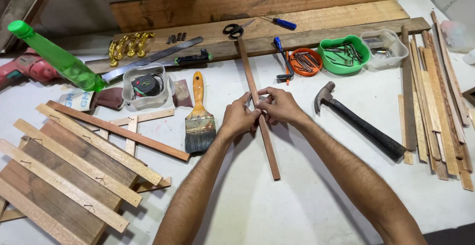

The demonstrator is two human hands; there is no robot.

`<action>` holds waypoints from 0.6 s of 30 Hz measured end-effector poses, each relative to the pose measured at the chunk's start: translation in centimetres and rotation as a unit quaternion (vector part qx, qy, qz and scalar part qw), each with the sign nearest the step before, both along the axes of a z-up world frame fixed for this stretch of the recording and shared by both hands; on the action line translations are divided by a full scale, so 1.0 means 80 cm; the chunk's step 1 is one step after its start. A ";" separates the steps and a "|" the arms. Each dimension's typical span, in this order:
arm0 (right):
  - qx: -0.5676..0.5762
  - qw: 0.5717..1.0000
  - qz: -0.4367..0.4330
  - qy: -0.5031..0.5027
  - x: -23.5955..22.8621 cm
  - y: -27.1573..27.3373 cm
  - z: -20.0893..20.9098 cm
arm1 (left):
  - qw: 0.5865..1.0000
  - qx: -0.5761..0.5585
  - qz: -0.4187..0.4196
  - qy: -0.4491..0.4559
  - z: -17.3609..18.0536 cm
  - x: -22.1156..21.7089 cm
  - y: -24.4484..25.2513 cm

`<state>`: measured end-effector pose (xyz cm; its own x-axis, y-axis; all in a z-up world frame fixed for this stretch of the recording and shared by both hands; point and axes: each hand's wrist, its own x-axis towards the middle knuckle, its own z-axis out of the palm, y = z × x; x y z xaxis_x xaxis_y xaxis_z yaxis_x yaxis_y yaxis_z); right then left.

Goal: The person assembles small wooden lattice frames at a workbench. They measure a wooden slat with a tape measure, mark it with a pen, position slats across a base board, and hammer nails to fasten the slats, arranging the finished frames aside.

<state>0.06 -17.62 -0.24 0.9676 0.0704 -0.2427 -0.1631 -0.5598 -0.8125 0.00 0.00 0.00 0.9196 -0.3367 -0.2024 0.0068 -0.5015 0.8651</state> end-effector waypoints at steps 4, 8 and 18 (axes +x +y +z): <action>0.001 1.000 0.015 -0.002 0.006 -0.002 -0.013 | 1.000 0.016 -0.013 -0.016 -0.023 0.005 0.002; 0.001 1.000 0.020 0.006 0.014 -0.005 -0.018 | 0.999 0.041 -0.014 0.003 -0.027 0.008 0.000; -0.013 1.000 0.006 0.004 0.010 0.001 -0.012 | 0.998 0.051 -0.006 -0.020 -0.029 0.011 -0.005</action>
